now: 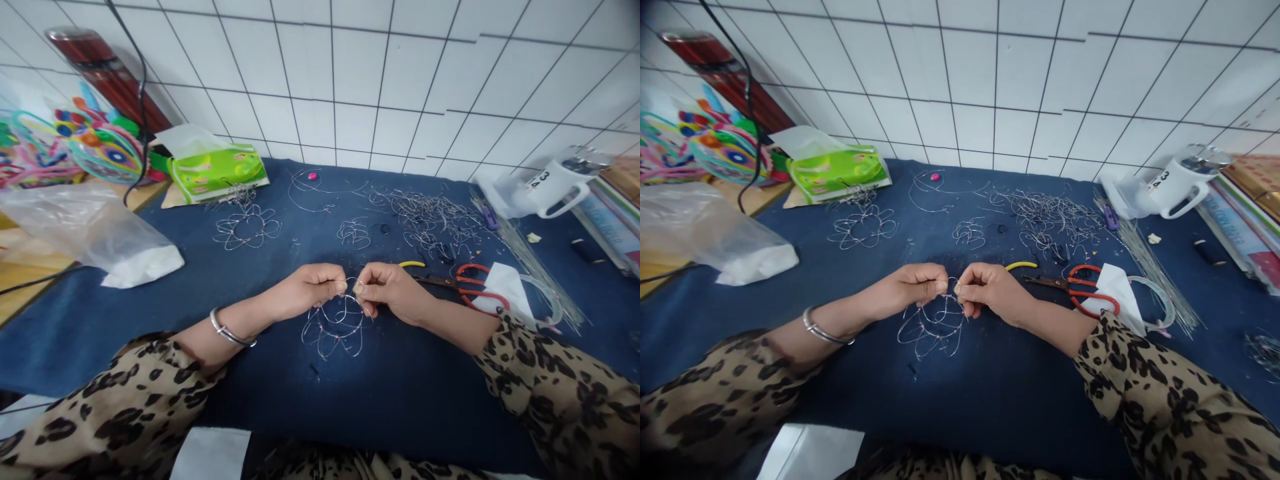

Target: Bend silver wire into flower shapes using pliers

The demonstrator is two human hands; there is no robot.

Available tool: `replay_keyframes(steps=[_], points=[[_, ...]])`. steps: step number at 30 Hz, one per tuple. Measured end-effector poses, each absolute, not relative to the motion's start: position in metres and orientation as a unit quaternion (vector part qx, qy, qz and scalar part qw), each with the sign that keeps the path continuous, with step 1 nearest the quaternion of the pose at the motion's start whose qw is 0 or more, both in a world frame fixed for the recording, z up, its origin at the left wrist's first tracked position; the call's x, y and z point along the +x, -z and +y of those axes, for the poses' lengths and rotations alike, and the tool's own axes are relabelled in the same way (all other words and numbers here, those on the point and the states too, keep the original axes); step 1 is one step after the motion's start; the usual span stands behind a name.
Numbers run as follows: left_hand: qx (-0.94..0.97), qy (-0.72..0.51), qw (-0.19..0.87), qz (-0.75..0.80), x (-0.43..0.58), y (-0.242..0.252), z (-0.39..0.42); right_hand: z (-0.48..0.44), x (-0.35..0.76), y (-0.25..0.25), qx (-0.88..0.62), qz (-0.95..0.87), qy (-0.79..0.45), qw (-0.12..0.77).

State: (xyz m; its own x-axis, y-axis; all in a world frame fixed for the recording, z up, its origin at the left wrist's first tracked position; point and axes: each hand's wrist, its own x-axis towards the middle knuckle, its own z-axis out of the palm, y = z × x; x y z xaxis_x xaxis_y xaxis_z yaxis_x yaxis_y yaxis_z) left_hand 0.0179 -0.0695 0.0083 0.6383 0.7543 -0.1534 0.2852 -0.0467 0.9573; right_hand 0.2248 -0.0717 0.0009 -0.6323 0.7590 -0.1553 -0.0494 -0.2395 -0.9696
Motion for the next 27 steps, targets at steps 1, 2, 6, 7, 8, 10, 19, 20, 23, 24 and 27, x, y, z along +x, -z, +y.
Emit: replay_keyframes(steps=[1, 2, 6, 7, 8, 10, 19, 20, 23, 24, 27], points=[[0.694, -0.203, 0.581, 0.373, 0.0182, -0.0078, -0.0696, -0.0717, 0.2247, -0.0006, -0.323, -0.549, -0.717, 0.282], [0.692, -0.205, 0.583, 0.372, 0.0185, -0.0073, -0.0696, -0.0717, 0.2246, -0.0002, -0.321, -0.549, -0.718, 0.283], [0.686, -0.216, 0.589, 0.368, 0.0197, -0.0059, -0.0699, -0.0715, 0.2247, 0.0009, -0.316, -0.548, -0.719, 0.288], [0.685, -0.217, 0.589, 0.369, 0.02, -0.0057, -0.07, -0.0716, 0.2247, 0.001, -0.316, -0.549, -0.718, 0.288], [0.686, -0.217, 0.589, 0.369, 0.0204, -0.0056, -0.0702, -0.0716, 0.2247, 0.0011, -0.316, -0.55, -0.717, 0.289], [0.687, -0.218, 0.587, 0.369, 0.0211, -0.0053, -0.0704, -0.0717, 0.2248, 0.0011, -0.316, -0.551, -0.716, 0.289], [0.685, -0.226, 0.59, 0.363, 0.023, -0.0055, -0.0709, -0.0714, 0.2246, 0.0026, -0.312, -0.554, -0.715, 0.29], [0.683, -0.227, 0.592, 0.363, 0.0233, -0.0055, -0.071, -0.0714, 0.2245, 0.0026, -0.311, -0.554, -0.715, 0.291], [0.672, -0.237, 0.6, 0.365, 0.0238, -0.0056, -0.0715, -0.0717, 0.2241, 0.0018, -0.312, -0.551, -0.714, 0.298], [0.666, -0.241, 0.604, 0.365, 0.0237, -0.0057, -0.0716, -0.0717, 0.2241, 0.0014, -0.313, -0.548, -0.715, 0.3], [0.649, -0.245, 0.627, 0.355, 0.0224, -0.0063, -0.0712, -0.0715, 0.2244, 0.0004, -0.315, -0.535, -0.724, 0.301]])
